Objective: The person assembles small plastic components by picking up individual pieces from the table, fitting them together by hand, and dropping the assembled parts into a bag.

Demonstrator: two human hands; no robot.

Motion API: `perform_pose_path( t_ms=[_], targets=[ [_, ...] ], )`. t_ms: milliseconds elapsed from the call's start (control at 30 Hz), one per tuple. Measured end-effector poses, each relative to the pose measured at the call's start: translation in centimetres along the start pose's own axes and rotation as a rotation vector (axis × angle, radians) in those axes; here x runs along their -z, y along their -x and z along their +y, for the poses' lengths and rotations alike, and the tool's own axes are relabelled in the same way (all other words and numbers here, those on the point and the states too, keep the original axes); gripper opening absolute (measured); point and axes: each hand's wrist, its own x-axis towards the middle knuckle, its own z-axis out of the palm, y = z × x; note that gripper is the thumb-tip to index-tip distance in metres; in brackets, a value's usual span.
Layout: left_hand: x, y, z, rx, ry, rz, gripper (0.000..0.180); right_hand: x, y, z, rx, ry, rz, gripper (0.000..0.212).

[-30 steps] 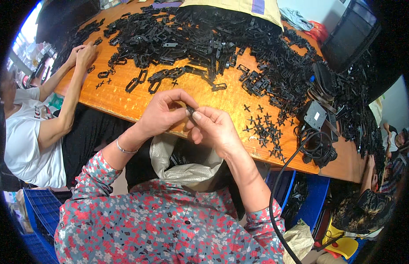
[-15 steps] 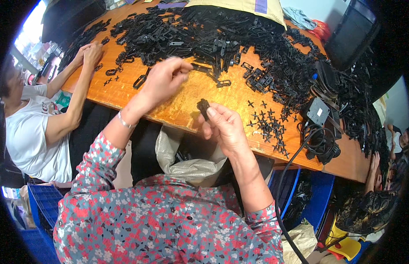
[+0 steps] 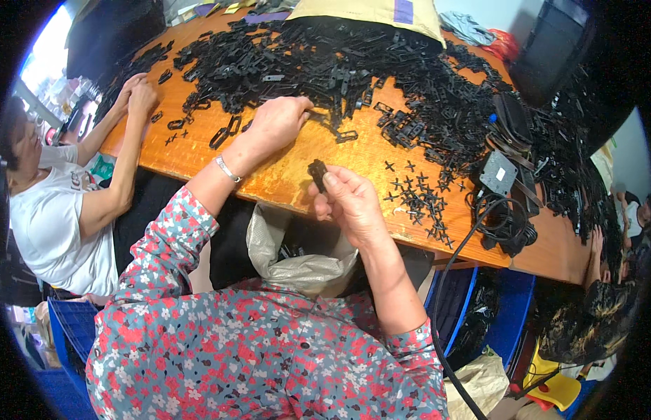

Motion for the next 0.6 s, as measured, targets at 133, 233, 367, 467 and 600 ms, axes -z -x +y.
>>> perform_pose_path(
  t_ms=[133,233,367,467,600],
  targets=[
    [-1.0,-1.5,1.3,-0.026,-0.084,-0.013,0.020,-0.1,0.4,-0.1,-0.043,-0.002,0.072,0.034],
    [1.0,-0.4,2.9,0.045,-0.088,-0.054,0.025,-0.4,0.0,0.3,-0.042,-0.006,0.067,0.028],
    [1.7,1.9,2.8,0.047,-0.083,0.017,0.017,-0.8,-0.3,0.7,0.002,0.025,0.024,0.026],
    [1.2,2.4,3.2,0.033,-0.026,0.064,0.008,0.1,-0.3,1.2,0.051,0.014,0.031,0.024],
    [1.4,2.9,2.8,0.096,0.122,0.151,0.017,0.2,-0.1,0.8,0.077,0.030,0.036,0.026]
  ],
)
